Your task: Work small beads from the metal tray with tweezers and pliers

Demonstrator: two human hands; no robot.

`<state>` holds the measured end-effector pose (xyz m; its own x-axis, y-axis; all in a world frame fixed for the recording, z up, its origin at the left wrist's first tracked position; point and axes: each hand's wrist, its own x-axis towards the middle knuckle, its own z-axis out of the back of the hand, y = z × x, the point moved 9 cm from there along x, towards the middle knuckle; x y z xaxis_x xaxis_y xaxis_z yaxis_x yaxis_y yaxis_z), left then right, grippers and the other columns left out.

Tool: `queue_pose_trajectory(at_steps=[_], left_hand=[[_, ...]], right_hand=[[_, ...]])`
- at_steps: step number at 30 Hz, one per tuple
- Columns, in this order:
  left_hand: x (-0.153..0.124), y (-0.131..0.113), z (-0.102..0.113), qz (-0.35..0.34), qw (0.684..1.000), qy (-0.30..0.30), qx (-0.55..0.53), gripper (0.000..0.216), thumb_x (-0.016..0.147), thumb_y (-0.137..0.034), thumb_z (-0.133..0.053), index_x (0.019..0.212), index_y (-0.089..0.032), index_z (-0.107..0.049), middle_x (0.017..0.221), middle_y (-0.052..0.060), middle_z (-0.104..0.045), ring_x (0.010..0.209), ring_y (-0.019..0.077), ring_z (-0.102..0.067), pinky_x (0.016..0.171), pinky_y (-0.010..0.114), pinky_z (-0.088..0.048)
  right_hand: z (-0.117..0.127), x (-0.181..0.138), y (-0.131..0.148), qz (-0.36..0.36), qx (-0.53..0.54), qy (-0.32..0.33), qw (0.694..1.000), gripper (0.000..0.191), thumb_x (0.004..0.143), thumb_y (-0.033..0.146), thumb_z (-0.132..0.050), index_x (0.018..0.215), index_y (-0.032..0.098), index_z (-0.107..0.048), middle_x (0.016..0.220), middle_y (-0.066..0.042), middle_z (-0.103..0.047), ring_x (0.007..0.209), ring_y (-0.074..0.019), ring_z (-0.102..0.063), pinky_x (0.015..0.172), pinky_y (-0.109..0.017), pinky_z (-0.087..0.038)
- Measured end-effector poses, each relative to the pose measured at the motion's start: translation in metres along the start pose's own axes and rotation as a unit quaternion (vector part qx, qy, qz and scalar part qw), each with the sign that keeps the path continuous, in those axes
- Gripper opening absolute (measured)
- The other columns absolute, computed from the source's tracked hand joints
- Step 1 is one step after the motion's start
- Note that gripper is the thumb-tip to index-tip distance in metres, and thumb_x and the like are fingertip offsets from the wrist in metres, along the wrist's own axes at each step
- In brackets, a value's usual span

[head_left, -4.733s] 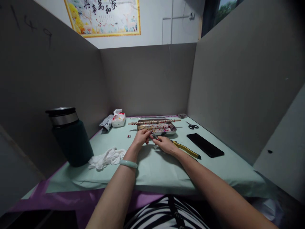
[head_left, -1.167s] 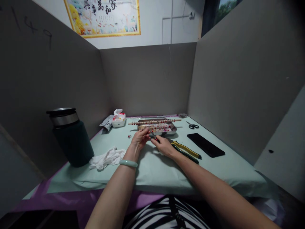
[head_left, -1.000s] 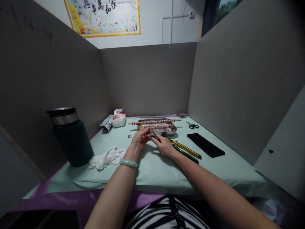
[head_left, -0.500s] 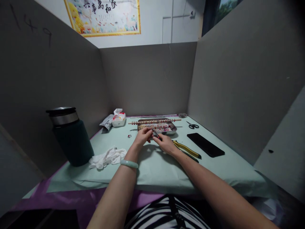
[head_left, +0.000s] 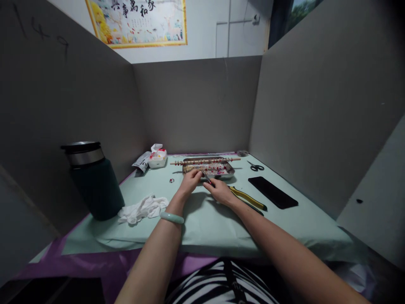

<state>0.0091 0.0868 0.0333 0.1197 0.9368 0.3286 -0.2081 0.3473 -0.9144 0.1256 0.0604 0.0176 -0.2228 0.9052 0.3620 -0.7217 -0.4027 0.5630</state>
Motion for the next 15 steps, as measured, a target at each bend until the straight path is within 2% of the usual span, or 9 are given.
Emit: queue_pose_trajectory(at_steps=[3,7,12,15], left_hand=[[0.003,0.006,0.001,0.002,1.000,-0.012,0.019,0.025,0.076,-0.038,-0.052,0.064,-0.016,-0.054,0.046,-0.005,-0.040,0.042,0.0054,-0.032,0.040,0.019,-0.021],[0.001,0.019,-0.002,0.063,0.998,-0.007,-0.022,0.029,0.077,-0.042,-0.052,0.063,-0.017,-0.051,0.041,-0.007,-0.031,0.035,0.0045,-0.024,0.037,0.019,-0.016],[-0.006,0.015,-0.013,0.093,0.986,0.039,-0.133,0.031,0.075,-0.047,-0.056,0.072,-0.016,-0.051,0.044,-0.009,-0.028,0.035,0.0027,-0.020,0.037,0.017,-0.013],[-0.008,0.012,-0.014,0.093,0.983,0.049,-0.152,0.031,0.073,-0.045,-0.059,0.076,-0.016,-0.051,0.047,-0.009,-0.032,0.036,0.0025,-0.023,0.038,0.016,-0.014]], right_hand=[[-0.003,-0.001,-0.001,-0.005,-0.031,-0.003,0.999,0.037,0.087,0.046,-0.039,0.079,0.017,-0.060,0.069,-0.003,-0.061,0.063,-0.0148,-0.052,0.056,-0.024,-0.027],[-0.003,-0.002,-0.002,-0.007,-0.067,-0.023,0.997,0.035,0.086,0.045,-0.041,0.082,0.017,-0.061,0.073,-0.005,-0.064,0.066,-0.0162,-0.055,0.058,-0.024,-0.027],[-0.003,0.000,-0.002,-0.010,-0.019,-0.009,1.000,0.035,0.086,0.043,-0.040,0.079,0.017,-0.061,0.071,-0.003,-0.062,0.064,-0.0147,-0.052,0.057,-0.024,-0.027],[0.000,0.001,-0.003,-0.024,0.000,-0.014,1.000,0.034,0.085,0.043,-0.042,0.074,0.016,-0.059,0.068,-0.002,-0.059,0.062,-0.0137,-0.048,0.056,-0.024,-0.026]])
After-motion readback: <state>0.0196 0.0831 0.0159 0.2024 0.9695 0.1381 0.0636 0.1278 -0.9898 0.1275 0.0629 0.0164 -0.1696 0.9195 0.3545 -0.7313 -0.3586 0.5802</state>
